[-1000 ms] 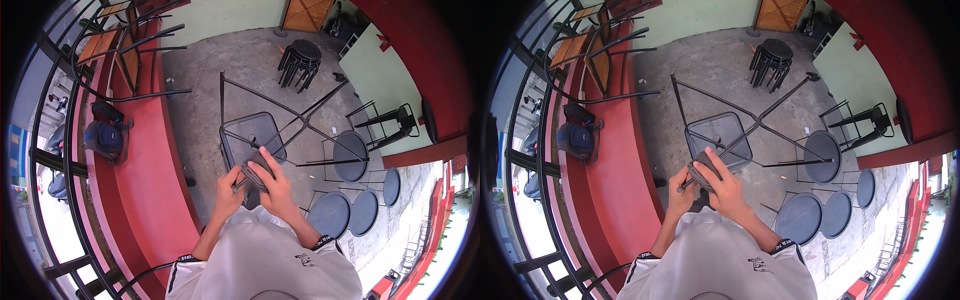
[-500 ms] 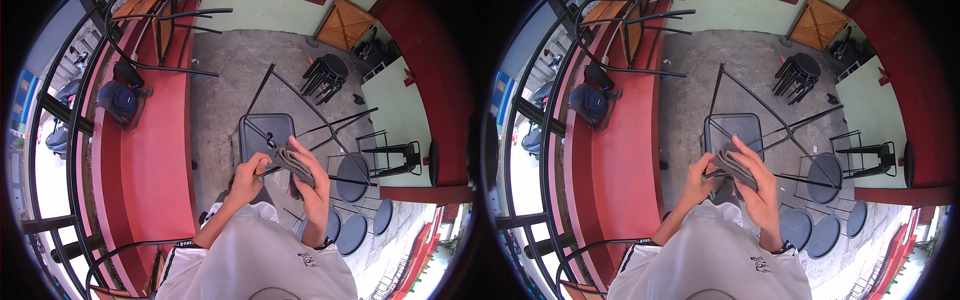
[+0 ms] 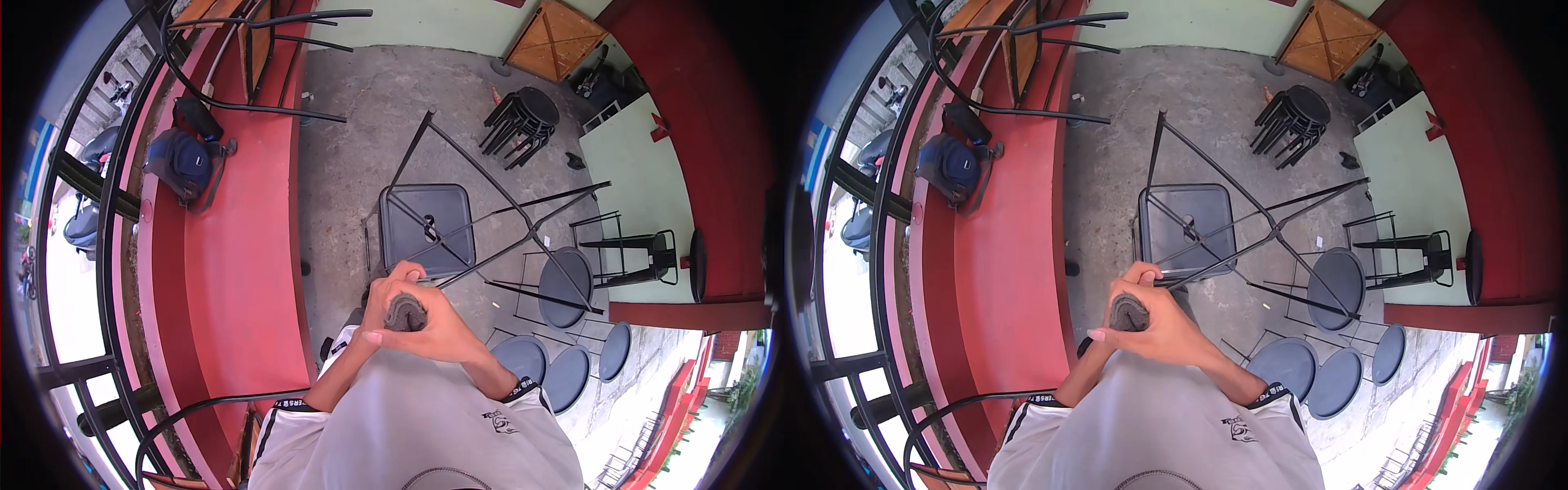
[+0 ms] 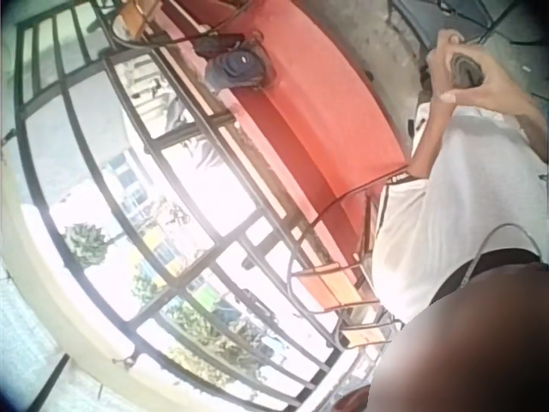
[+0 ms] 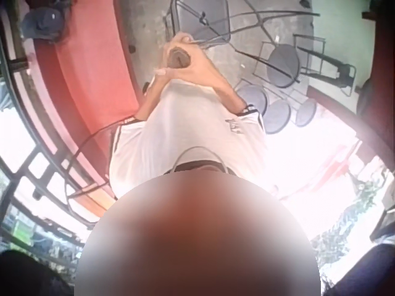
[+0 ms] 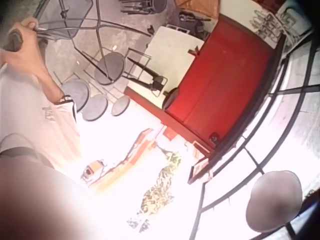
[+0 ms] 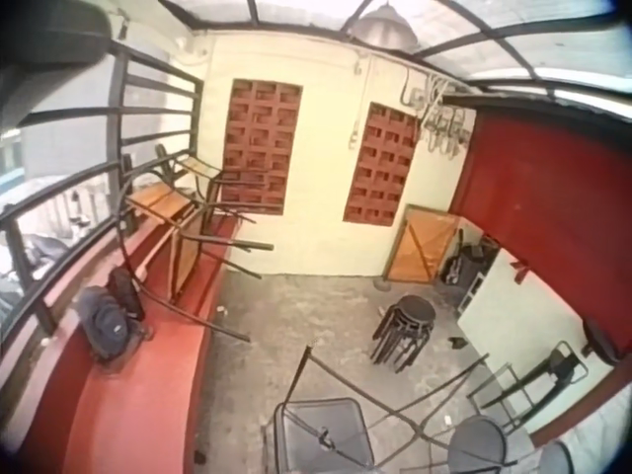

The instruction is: Assembling a metal chair or table frame by connecting various metal bars together.

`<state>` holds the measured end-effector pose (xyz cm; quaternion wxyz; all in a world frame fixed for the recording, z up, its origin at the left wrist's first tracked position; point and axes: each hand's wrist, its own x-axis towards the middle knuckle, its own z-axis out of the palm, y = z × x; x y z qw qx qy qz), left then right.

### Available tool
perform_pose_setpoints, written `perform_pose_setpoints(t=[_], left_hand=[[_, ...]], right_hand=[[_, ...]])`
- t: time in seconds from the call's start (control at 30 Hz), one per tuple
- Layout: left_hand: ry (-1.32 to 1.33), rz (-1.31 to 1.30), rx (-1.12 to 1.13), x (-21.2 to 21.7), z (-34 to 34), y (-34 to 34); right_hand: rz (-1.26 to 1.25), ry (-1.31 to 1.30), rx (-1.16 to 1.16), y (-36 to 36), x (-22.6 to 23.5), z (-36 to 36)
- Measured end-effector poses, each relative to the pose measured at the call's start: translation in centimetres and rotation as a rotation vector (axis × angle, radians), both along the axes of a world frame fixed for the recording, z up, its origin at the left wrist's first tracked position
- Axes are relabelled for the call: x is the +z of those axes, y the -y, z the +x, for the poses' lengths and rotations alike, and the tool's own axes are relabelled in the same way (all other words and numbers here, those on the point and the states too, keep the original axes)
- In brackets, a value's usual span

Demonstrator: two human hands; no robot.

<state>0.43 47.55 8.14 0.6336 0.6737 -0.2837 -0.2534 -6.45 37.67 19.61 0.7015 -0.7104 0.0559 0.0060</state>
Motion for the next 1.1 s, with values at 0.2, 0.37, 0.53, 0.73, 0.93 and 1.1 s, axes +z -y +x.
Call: perform_pose_setpoints(t=[0.2, 0.37, 0.53, 0.73, 0.93, 1.1], left_hand=[[0.318, -0.277, -0.02, 0.3, 0.2, 0.1], [0.116, -0.042, -0.008, 2.1, 0.4, -0.6], [0.124, -0.019, 0.041, 2.7, 0.6, -0.3], [0.137, -0.026, 0.016, 2.4, 0.1, -0.4], [0.21, -0.004, 0.079, 1.9, 0.0, -0.1], [0.155, -0.009, 0.121, 1.7, -0.4, 0.0]], right_hand=[[0.461, 0.032, -0.086, 0.6, 0.4, -1.6], [0.615, 0.179, -0.322, 2.3, -0.7, -5.1], [0.843, 0.029, -0.796, 4.3, -4.6, -8.4], [0.897, -0.069, -1.023, 7.2, -7.2, -5.9], [0.789, 0.193, -0.806, 8.9, -2.0, -5.0], [0.543, 0.085, -0.893, 8.6, -1.9, -4.7]])
